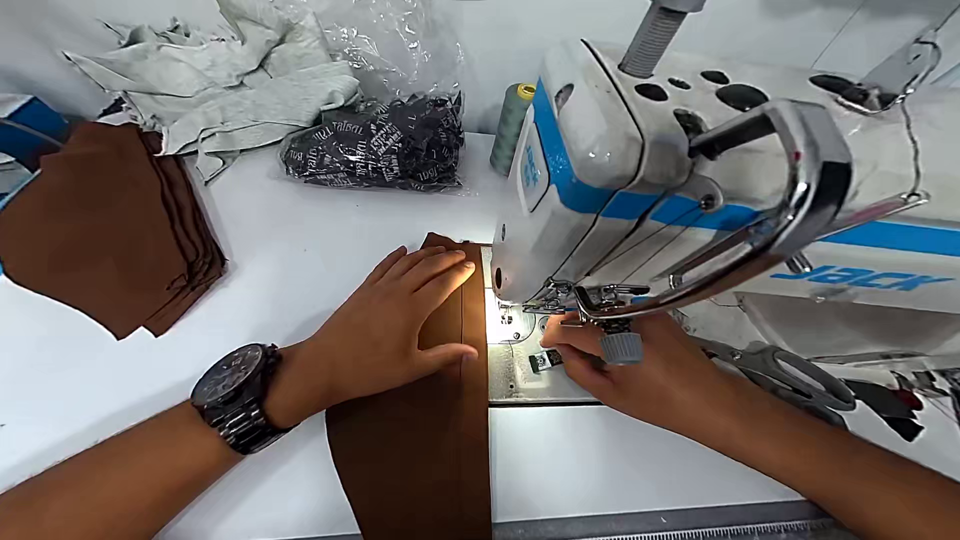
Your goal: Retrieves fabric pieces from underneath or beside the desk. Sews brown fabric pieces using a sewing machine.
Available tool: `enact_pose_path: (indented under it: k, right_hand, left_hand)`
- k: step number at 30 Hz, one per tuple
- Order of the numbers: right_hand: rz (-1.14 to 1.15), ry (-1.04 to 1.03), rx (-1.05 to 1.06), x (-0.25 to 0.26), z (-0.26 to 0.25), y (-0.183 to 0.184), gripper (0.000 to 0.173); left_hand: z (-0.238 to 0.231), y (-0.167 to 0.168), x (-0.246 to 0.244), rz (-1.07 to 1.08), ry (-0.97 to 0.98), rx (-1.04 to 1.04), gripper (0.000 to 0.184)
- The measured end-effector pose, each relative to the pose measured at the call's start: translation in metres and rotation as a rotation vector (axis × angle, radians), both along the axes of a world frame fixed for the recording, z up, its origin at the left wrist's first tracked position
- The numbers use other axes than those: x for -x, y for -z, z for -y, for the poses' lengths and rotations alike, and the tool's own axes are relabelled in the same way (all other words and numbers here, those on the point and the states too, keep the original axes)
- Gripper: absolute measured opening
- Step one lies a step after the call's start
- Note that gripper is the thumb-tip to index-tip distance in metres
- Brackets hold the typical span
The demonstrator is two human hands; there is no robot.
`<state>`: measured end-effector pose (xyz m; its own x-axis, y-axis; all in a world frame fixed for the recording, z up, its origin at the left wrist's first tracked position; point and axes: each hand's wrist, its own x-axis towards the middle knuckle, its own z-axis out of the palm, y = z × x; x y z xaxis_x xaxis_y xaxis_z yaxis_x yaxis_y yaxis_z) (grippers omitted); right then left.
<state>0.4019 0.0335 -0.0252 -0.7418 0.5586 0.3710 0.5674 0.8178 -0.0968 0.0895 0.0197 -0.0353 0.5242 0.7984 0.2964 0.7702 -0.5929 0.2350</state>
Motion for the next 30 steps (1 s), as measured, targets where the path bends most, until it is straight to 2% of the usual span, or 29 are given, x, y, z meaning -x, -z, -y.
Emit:
enact_pose_path:
  k: [3, 5, 7, 12, 19, 23, 30]
  right_hand:
    - [-0.034, -0.026, 0.005, 0.001, -0.006, -0.002, 0.02]
    - [-0.079, -0.074, 0.055, -0.01, -0.008, 0.003, 0.02]
    - [-0.06, -0.123, 0.141, -0.022, -0.006, 0.009, 0.023]
    - [0.028, -0.199, 0.132, -0.022, 0.005, 0.014, 0.03]
    - [-0.024, -0.128, 0.067, -0.015, 0.008, 0.017, 0.028]
    - [0.023, -0.179, 0.04, -0.019, 0.0, 0.012, 0.028]
    - [0.094, -0.174, -0.033, 0.01, 0.027, 0.013, 0.034]
  left_hand:
    - [0.015, -0.012, -0.003, 0.122, 0.01, -0.097, 0.055]
    - [0.025, -0.011, -0.006, 0.103, 0.034, -0.174, 0.044]
    - [0.029, -0.004, -0.009, 0.07, 0.061, -0.181, 0.045]
    - [0.029, 0.008, -0.013, 0.007, 0.045, -0.116, 0.06]
    - [0.028, 0.008, -0.014, 0.006, 0.046, -0.117, 0.058]
    - [0.028, 0.009, -0.013, -0.014, 0.045, -0.12, 0.059]
    - [0.028, 0.011, -0.013, -0.011, 0.051, -0.115, 0.06]
